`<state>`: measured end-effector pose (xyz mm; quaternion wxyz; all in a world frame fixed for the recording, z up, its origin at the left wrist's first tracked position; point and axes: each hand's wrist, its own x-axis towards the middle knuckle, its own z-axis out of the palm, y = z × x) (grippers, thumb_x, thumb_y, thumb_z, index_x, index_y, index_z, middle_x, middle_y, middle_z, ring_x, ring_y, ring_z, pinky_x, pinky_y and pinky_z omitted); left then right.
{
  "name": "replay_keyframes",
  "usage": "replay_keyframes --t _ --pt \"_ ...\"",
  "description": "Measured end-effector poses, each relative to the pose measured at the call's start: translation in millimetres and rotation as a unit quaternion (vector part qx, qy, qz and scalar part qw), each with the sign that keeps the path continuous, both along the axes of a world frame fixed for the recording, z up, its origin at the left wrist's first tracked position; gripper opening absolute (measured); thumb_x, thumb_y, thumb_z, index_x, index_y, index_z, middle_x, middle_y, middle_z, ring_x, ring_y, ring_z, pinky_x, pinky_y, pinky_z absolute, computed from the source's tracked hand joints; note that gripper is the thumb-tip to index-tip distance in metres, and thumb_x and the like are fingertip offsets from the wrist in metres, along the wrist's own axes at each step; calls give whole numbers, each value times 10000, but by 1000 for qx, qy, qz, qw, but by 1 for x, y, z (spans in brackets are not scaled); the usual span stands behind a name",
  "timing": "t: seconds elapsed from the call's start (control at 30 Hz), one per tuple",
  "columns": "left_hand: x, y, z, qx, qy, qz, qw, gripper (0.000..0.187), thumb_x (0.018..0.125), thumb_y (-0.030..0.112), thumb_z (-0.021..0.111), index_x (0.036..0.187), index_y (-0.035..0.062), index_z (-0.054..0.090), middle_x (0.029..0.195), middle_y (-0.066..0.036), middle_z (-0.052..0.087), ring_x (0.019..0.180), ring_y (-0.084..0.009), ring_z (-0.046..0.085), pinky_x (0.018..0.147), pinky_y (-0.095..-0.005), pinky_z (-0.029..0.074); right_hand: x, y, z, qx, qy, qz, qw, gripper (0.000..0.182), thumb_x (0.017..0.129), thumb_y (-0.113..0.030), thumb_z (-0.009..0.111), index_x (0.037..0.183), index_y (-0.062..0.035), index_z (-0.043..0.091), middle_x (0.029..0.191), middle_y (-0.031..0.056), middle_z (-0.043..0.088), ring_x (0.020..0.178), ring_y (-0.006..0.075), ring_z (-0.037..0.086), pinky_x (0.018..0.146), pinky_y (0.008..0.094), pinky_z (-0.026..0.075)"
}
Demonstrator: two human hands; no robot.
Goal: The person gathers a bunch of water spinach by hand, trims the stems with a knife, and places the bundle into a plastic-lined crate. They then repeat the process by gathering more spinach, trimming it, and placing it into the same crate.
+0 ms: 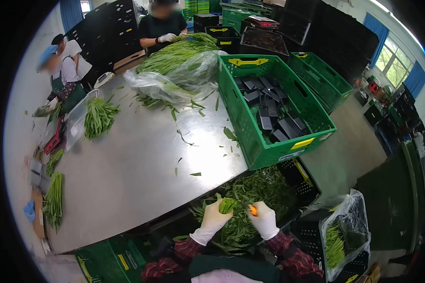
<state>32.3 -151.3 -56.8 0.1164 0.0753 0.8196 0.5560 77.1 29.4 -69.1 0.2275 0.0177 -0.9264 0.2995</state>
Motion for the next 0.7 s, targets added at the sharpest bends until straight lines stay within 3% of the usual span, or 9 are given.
replay_keyframes --t 0.03,0.13,0.2,0.33,0.47,0.53,0.6,0.7 --pt "2 -4 5 1 -1 3 1000 302 749 156 688 1001 2 627 814 -142 672 723 -222 657 694 -310 499 -2 -5 1 45 -20 45 998 187 728 -142 709 804 -61 558 726 123 557 601 316 587 529 395 475" --pt "6 -16 10 -6 -11 -7 1000 309 743 150 695 1006 4 621 783 -149 656 712 -258 652 689 -321 502 -6 3 -8 69 -39 37 996 191 705 -131 712 780 -62 550 702 119 542 593 313 581 523 394 471" --pt "11 -25 5 30 58 -25 998 316 726 133 705 995 -8 614 802 -154 647 724 -292 643 691 -337 503 -5 11 -4 86 -30 83 992 177 687 -122 707 755 -68 553 689 107 536 589 302 575 518 391 467" --pt "13 -30 8 -1 64 -44 997 316 704 120 737 965 -10 616 866 -153 661 786 -262 655 731 -323 502 2 -3 42 106 -33 98 989 170 687 -114 707 752 -75 555 693 103 540 606 290 576 523 390 465" --pt "15 -25 -5 -34 131 -65 989 377 685 124 744 1025 24 614 890 -168 627 856 -316 618 763 -368 491 10 -9 47 159 -69 114 978 192 681 -123 721 765 -80 554 688 99 540 611 280 578 529 390 466" --pt "17 -22 -4 -32 138 -70 987 401 686 126 738 1056 44 607 856 -168 602 855 -333 592 753 -393 483 10 2 23 129 -67 96 985 190 692 -128 715 783 -75 556 675 114 547 596 298 584 525 408 468" --pt "18 -23 1 -34 154 -51 986 396 682 126 740 1044 41 605 840 -164 596 836 -340 592 737 -401 482 8 36 -17 170 -104 -39 979 137 725 -118 685 755 -51 569 663 140 570 588 322 595 527 414 470" --pt "14 -34 4 -4 125 -34 992 390 682 135 746 1031 25 612 858 -167 615 840 -338 607 751 -390 491 11 86 -81 187 -266 -92 941 220 721 -239 700 716 -54 581 648 157 610 608 340 621 561 454 495"
